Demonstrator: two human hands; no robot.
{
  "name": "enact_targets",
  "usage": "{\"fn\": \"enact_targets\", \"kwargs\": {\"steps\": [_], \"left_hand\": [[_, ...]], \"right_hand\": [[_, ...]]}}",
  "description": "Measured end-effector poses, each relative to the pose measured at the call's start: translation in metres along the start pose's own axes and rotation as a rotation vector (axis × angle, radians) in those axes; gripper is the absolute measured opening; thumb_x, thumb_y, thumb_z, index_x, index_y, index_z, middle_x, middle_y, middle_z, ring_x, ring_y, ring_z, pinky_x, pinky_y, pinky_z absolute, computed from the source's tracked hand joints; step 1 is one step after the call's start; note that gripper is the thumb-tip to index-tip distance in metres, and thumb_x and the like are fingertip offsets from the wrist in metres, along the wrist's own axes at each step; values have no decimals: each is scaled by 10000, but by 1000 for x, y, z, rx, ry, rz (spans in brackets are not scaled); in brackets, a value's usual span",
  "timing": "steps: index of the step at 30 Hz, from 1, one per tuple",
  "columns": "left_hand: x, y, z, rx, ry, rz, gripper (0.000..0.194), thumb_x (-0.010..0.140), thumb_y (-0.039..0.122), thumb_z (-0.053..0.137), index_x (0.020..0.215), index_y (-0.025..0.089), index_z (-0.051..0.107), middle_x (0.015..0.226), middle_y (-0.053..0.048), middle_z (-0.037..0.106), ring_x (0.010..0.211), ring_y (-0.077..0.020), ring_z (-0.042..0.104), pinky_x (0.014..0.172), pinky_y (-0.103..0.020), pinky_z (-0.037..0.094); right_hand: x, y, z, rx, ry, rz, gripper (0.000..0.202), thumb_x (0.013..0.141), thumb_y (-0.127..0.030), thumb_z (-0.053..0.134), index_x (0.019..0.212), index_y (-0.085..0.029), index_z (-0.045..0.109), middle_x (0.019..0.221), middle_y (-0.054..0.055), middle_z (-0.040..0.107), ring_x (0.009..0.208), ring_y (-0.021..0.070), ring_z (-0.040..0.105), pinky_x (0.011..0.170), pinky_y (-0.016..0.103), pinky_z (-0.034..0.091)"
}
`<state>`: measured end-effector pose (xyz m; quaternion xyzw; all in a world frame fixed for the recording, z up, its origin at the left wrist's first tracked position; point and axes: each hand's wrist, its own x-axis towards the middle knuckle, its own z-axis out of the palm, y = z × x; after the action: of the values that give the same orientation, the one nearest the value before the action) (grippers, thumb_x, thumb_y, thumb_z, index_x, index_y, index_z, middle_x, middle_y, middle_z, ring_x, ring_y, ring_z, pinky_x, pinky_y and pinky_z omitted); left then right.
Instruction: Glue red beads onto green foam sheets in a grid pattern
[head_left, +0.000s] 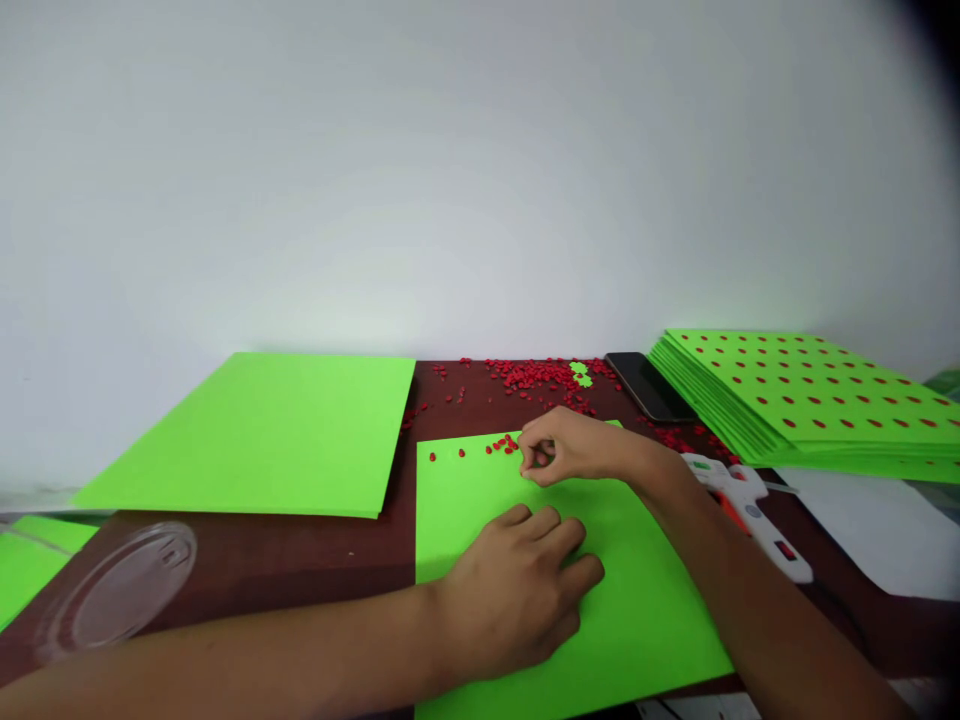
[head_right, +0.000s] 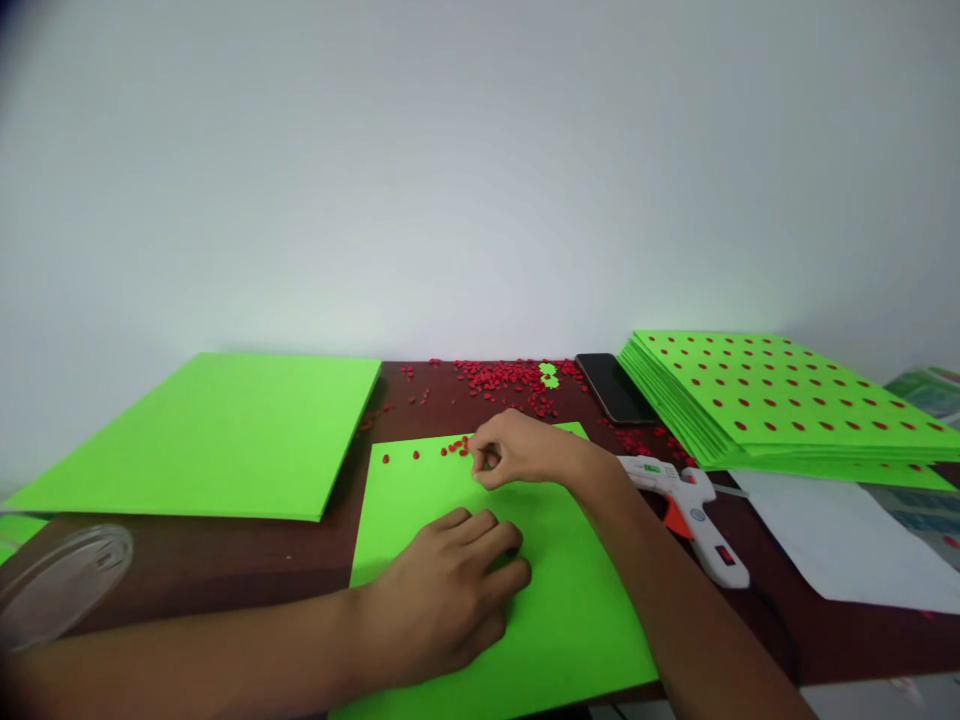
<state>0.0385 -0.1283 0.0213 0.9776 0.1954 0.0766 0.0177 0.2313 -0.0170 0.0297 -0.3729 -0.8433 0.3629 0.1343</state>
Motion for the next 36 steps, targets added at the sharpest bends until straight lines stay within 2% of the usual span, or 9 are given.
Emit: {"fn": "enact_targets", "kwargs": {"steps": [8, 11, 13, 16, 19, 23, 27, 36], "left_hand": [[0, 0, 4, 3, 31, 15, 186, 949, 320, 667, 1052, 197, 573, 1071, -42, 604, 911, -228, 560, 737, -419, 445], [0, -1, 4, -1, 30, 20, 193, 946, 322, 674, 1052, 197, 572, 1074, -40, 604, 907, -227, 558, 732, -420, 451], [0, -1, 4, -1, 30, 18, 193, 947, 323, 673, 1051, 198, 570, 1064, -36, 600, 904, -226, 556, 731, -419, 455], [-1, -1, 4, -2, 25, 16, 193, 948, 324, 671, 1053, 200, 567, 1059, -34, 597, 902, -226, 554, 741, -418, 462], [-1, -1, 4, -2, 22, 16, 196, 946, 323, 673, 1052, 202, 561, 1062, -34, 595, 898, -225, 552, 741, -417, 462], [0, -1, 4, -1, 27, 16, 202, 944, 325, 677, 1050, 202, 557, 1072, -36, 595, 907, -225, 553, 744, -414, 459], [0, -1, 3, 7, 25, 12, 200, 940, 321, 679, 1046, 202, 558, 1070, -36, 597, 911, -225, 553, 744, -415, 453], [-1, -1, 6, 12, 44, 16, 195, 942, 325, 669, 1045, 201, 557, 1056, -35, 586, 898, -225, 548, 727, -410, 437]], "right_hand": [[2, -2, 6, 46, -23, 46, 102, 687, -69, 681, 688, -169, 662, 633, -49, 611, 603, 104, 496, 562, 223, 343], [1, -5, 4, 17, -30, 35, 110, 710, -62, 684, 700, -171, 673, 629, -52, 601, 600, 102, 494, 572, 226, 351], [0, -7, 1, -20, -36, 12, 53, 755, -126, 736, 743, -173, 716, 639, -46, 602, 603, 108, 505, 577, 233, 358], [2, -7, -2, -94, 74, -21, 71, 831, -241, 776, 872, -185, 784, 684, -27, 617, 634, 125, 536, 592, 243, 372], [7, -1, 1, -170, 193, -66, 111, 865, -190, 756, 966, -197, 802, 783, -1, 659, 702, 136, 577, 646, 251, 403], [12, 6, 8, -193, 172, -109, 100, 896, -166, 751, 978, -196, 799, 861, 20, 686, 753, 142, 609, 690, 258, 424], [13, 5, 10, -151, 203, -109, 60, 891, -145, 765, 929, -191, 772, 887, 13, 673, 750, 133, 601, 685, 249, 432], [23, -1, 27, -23, 286, -286, 98, 894, -130, 766, 824, -199, 770, 873, 12, 696, 759, 137, 650, 690, 253, 474]]}}
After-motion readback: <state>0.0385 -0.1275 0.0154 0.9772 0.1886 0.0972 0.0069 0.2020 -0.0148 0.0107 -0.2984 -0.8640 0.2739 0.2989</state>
